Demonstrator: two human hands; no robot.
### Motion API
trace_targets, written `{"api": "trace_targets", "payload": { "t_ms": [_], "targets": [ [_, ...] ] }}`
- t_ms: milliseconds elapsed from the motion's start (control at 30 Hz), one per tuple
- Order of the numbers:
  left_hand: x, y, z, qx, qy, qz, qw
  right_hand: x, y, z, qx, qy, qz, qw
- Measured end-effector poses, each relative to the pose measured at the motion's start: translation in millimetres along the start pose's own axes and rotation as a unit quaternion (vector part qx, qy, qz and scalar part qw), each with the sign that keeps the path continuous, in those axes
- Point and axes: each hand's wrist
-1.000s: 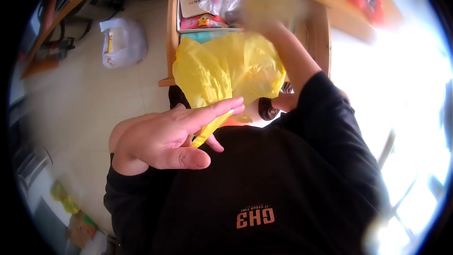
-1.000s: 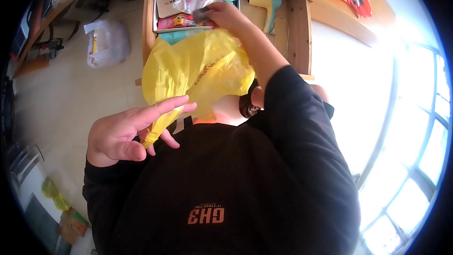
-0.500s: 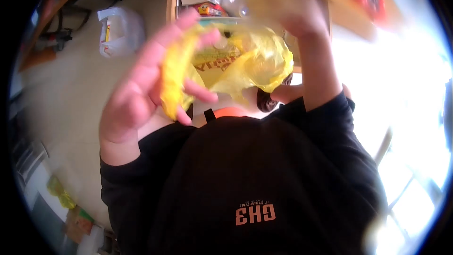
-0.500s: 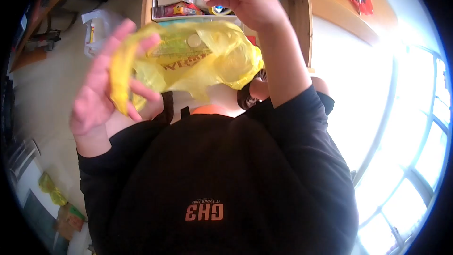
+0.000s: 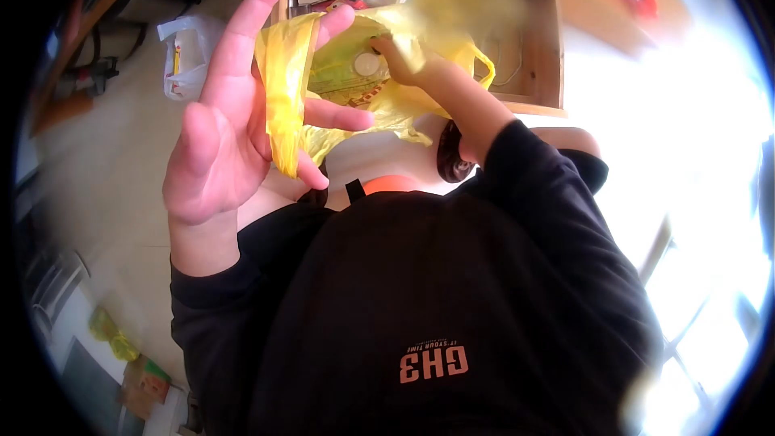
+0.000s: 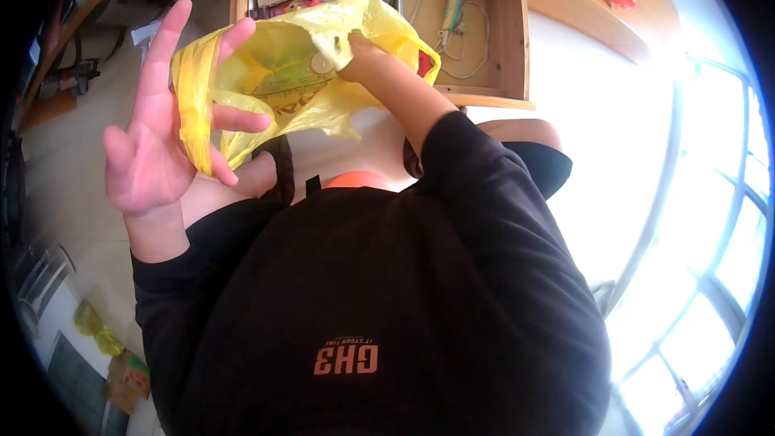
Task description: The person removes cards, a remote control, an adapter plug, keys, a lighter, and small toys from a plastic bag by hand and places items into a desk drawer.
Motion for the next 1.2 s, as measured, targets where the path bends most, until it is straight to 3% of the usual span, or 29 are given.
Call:
{"api": "trace_targets", "payload": {
  "t_ms": [67,133,233,400,600,633,767,867,933,967,1000,1033,1100,1167,1200],
  "targets": [
    [2.6,0.2,-0.3,0.005,-0.004,-0.002,1.0,-14.4,7.2,31.9,-0.08,-0.187,-0.069,0.977],
    [3.3,-3.2,-2.7,0.004,-0.003,-0.017,1.0,1.9,-6.3,14.3,-0.076,-0.128,0.01,0.989],
    [4.7,-8.2,-4.7,0.012,-0.002,-0.034,0.999,63.5,-63.7,-20.9,-0.123,-0.148,0.018,0.981],
    [9.7,-12.9,-6.6,0.011,-0.008,-0.059,0.998,35.0,-57.3,-7.8,-0.162,-0.256,0.019,0.953],
    [4.5,-4.7,-3.3,0.068,0.008,-0.024,0.997,17.0,-45.7,-11.1,-0.122,-0.127,0.059,0.983],
    [2.4,-4.4,-3.5,0.08,0.005,-0.024,0.996,28.4,-51.9,-17.2,-0.132,-0.148,0.06,0.978],
    [-6.8,-14.2,-4.8,0.094,0.006,-0.036,0.995,47.2,-61.9,-37.7,0.002,0.019,0.114,0.993],
    [-11.6,-18.5,-5.0,0.089,0.004,-0.007,0.996,116.7,-92.2,-86.3,0.057,-0.083,0.19,0.977],
    [-11.3,-21.6,-7.8,0.091,-0.003,0.024,0.996,176.1,-106.6,-111.3,0.045,-0.232,0.259,0.936],
    [-10.3,-21.9,-9.8,0.102,-0.027,0.06,0.993,183.6,-92.2,-115.4,0.161,-0.225,0.372,0.886],
    [-8.8,-22.0,-12.5,0.114,-0.052,0.096,0.987,192.4,-82.9,-120.0,0.182,-0.239,0.499,0.813],
    [-7.0,-23.4,-14.6,0.125,-0.075,0.132,0.98,199.1,-70.5,-117.4,0.241,-0.229,0.552,0.765],
    [-3.1,-28.6,-16.3,0.102,-0.155,0.248,0.951,207.2,-59.6,-115.1,0.215,-0.122,0.671,0.699],
    [-0.6,-26.9,-12.9,0.12,-0.265,0.32,0.901,211.3,-52.4,-97.5,0.129,-0.063,0.74,0.657],
    [-4.8,-15.6,-11.0,0.18,-0.285,0.341,0.878,210.1,-49.3,-85.8,0.075,-0.013,0.76,0.645]
  ]
}}
Point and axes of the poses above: each hand's wrist, its own z-axis towards the middle knuckle, its own x-axis out of the back of the hand, y = z × x, and after that the axes turned 6 degrees about z, right-handed
